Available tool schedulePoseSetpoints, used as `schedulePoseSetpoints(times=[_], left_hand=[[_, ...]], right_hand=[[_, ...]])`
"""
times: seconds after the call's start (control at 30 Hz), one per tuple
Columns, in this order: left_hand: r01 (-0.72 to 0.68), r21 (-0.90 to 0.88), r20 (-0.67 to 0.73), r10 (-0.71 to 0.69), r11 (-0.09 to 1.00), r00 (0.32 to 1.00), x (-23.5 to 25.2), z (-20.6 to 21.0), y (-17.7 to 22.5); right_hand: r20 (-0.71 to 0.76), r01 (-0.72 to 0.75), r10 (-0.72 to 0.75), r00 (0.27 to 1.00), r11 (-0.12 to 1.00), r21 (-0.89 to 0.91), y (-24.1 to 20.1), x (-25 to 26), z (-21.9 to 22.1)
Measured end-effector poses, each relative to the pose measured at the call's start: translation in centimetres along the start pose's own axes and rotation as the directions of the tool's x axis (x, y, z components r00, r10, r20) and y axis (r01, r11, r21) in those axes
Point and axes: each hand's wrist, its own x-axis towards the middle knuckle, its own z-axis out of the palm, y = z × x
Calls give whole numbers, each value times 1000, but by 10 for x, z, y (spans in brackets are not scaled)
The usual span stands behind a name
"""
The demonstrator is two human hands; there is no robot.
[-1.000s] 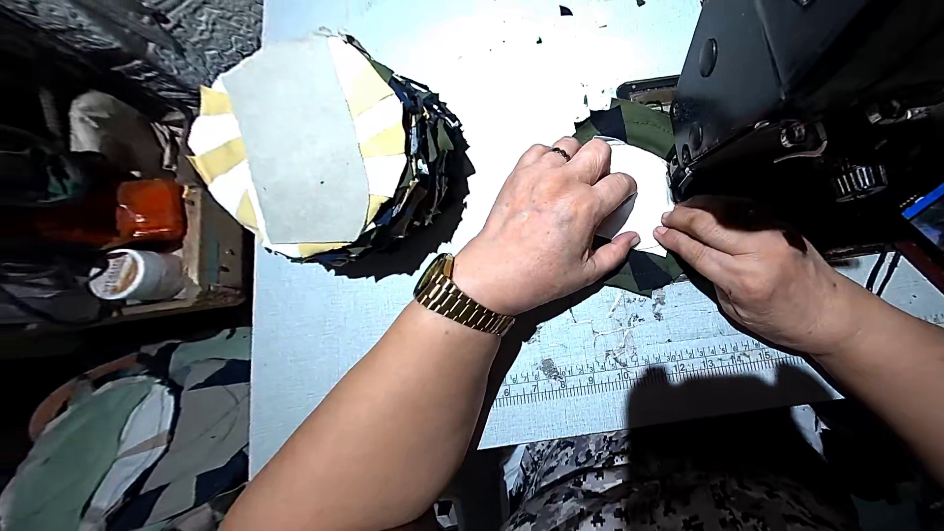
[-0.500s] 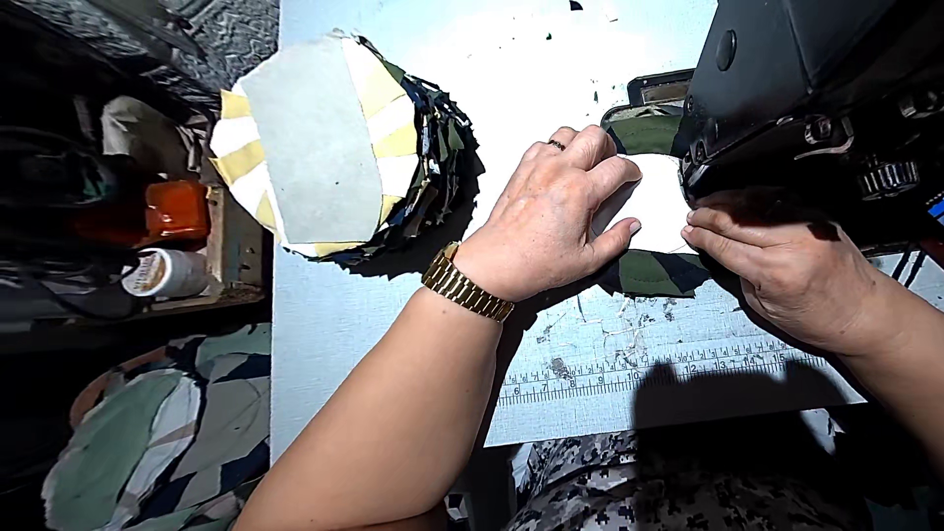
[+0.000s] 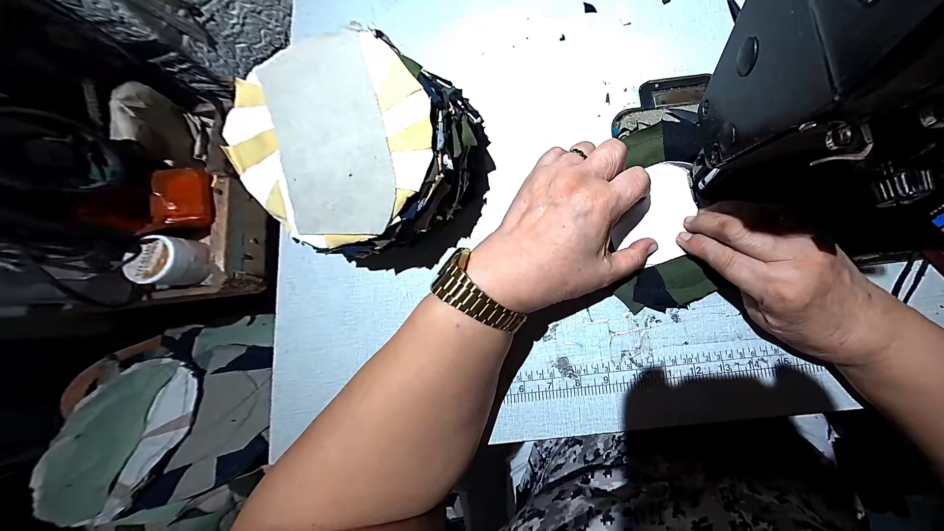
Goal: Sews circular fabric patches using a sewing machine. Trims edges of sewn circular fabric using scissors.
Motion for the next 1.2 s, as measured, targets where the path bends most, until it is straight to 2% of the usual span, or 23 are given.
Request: schedulePoseSetpoints(times=[0.5, 0.67, 0.77, 0.83, 0.93, 1.2], left_hand=[[-13, -33, -8, 12, 999, 1000, -3, 0, 7], [-30, -7, -11, 30, 1000, 999, -3, 2, 14], [-40, -14, -26, 39, 999, 999, -2, 3, 14], [-46, -60, -63, 42, 997, 997, -2, 4, 9], [-36, -145, -130, 17, 989, 991, 2, 8, -1], [-55, -164, -71, 44, 985, 996, 3, 7, -6]], right_hand=[[-41, -80, 80, 996, 997, 4, 6, -1, -7], [-74, -46, 45, 996, 999, -9, 4, -1, -7], [4, -4, 3, 1000, 1000, 20, -2, 2, 0], [64, 4, -6, 998, 1000, 31, -3, 3, 2], [53, 16, -17, 998, 1000, 18, -3, 3, 3], [6, 17, -17, 1000, 1000, -15, 0, 1, -1]])
